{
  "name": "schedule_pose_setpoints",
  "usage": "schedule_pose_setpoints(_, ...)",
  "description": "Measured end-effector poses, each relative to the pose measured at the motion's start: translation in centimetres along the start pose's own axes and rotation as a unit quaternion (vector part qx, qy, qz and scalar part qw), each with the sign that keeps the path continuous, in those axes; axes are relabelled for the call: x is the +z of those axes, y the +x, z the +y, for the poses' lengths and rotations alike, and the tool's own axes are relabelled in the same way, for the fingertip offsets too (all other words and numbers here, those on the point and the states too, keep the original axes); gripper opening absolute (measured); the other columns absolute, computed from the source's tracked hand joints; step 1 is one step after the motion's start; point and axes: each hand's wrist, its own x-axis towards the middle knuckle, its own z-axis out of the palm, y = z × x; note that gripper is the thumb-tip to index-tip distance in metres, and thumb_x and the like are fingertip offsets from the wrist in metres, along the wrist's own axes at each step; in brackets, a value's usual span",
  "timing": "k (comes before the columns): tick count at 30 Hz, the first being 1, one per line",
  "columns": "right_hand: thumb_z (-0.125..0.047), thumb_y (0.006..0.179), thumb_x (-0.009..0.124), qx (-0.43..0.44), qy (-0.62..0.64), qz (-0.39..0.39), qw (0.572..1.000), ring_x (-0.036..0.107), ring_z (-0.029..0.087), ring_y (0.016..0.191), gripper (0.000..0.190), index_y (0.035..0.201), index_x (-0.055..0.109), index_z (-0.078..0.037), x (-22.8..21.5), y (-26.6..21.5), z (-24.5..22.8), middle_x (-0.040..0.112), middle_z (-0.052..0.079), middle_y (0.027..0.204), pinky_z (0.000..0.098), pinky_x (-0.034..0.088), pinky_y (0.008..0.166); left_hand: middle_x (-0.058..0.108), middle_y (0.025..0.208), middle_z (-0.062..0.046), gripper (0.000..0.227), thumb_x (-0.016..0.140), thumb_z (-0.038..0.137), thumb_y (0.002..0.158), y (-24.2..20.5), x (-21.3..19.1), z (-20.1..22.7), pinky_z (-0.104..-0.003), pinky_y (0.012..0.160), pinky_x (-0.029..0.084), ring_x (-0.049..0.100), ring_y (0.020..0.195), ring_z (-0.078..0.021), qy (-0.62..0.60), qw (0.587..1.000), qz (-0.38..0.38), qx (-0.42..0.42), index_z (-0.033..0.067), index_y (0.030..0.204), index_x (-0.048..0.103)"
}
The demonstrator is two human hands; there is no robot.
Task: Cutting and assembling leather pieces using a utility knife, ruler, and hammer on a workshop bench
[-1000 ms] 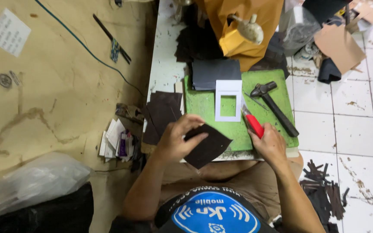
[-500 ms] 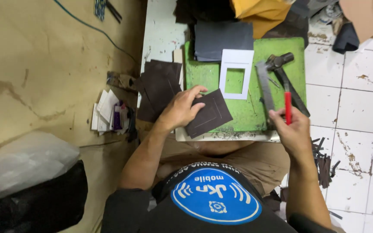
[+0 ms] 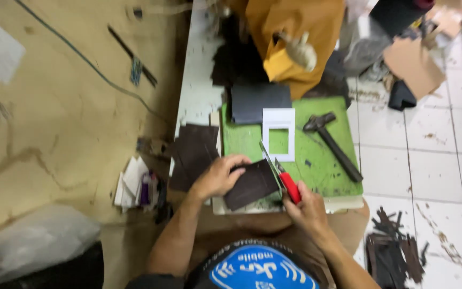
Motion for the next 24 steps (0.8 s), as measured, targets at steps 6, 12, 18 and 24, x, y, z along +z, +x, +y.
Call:
schedule_pose_setpoints(6,-0.035,0.100,0.061,-0.002,-0.023,-0.003,1.000,0.054,0.013,0.041,0.026,0.100,0.059,-0.008,-0.9,-0.7,0.6,0.064,0.003,0.066,0.0256,0.052,0.036,0.067,0.133,-0.012,0.031,0.060,0.015,0.098,0.1,0.0,2.0,-0.041,0.110,0.048,0.063,0.125,-0.0262,-0.016,0.992,-0.041,-0.117,0.0087,0.128,0.065)
schedule_pose_setpoints(12,-0.017,0.096,0.071,0.063,0.192,-0.008,0.979,0.044,0.013,0.048,0.019,0.083,0.059,-0.011,-2.1,-1.5,-3.0,0.052,0.002,0.061,0.0255,0.040,0.045,0.070,0.126,-0.012,0.026,0.061,0.012,0.097,1.0,0.9,0.4,-0.039,0.103,0.050,0.066,0.118,-0.0272,0.000,0.998,-0.014,-0.060,0.0085,0.123,0.067)
schedule_pose_setpoints(18,-0.007,0.095,0.070,0.156,0.324,-0.056,0.932,0.052,0.015,0.050,0.017,0.109,0.072,0.002,-3.6,-1.6,-4.1,0.073,0.014,0.070,0.0239,0.040,0.045,0.071,0.127,-0.013,0.027,0.062,0.010,0.097,1.7,1.3,-0.3,-0.040,0.104,0.050,0.067,0.118,-0.0292,0.017,0.998,-0.015,-0.057,0.0074,0.123,0.067)
schedule_pose_setpoints(24,-0.009,0.088,0.076,0.137,0.388,-0.002,0.911,0.054,0.011,0.047,0.032,0.118,0.069,0.000,-3.9,-2.4,-3.1,0.071,0.011,0.069,0.0238,0.040,0.042,0.071,0.117,-0.021,0.028,0.062,0.006,0.096,2.2,1.8,-1.0,-0.047,0.097,0.054,0.069,0.111,-0.0382,0.014,1.000,0.021,0.010,0.0018,0.123,0.066)
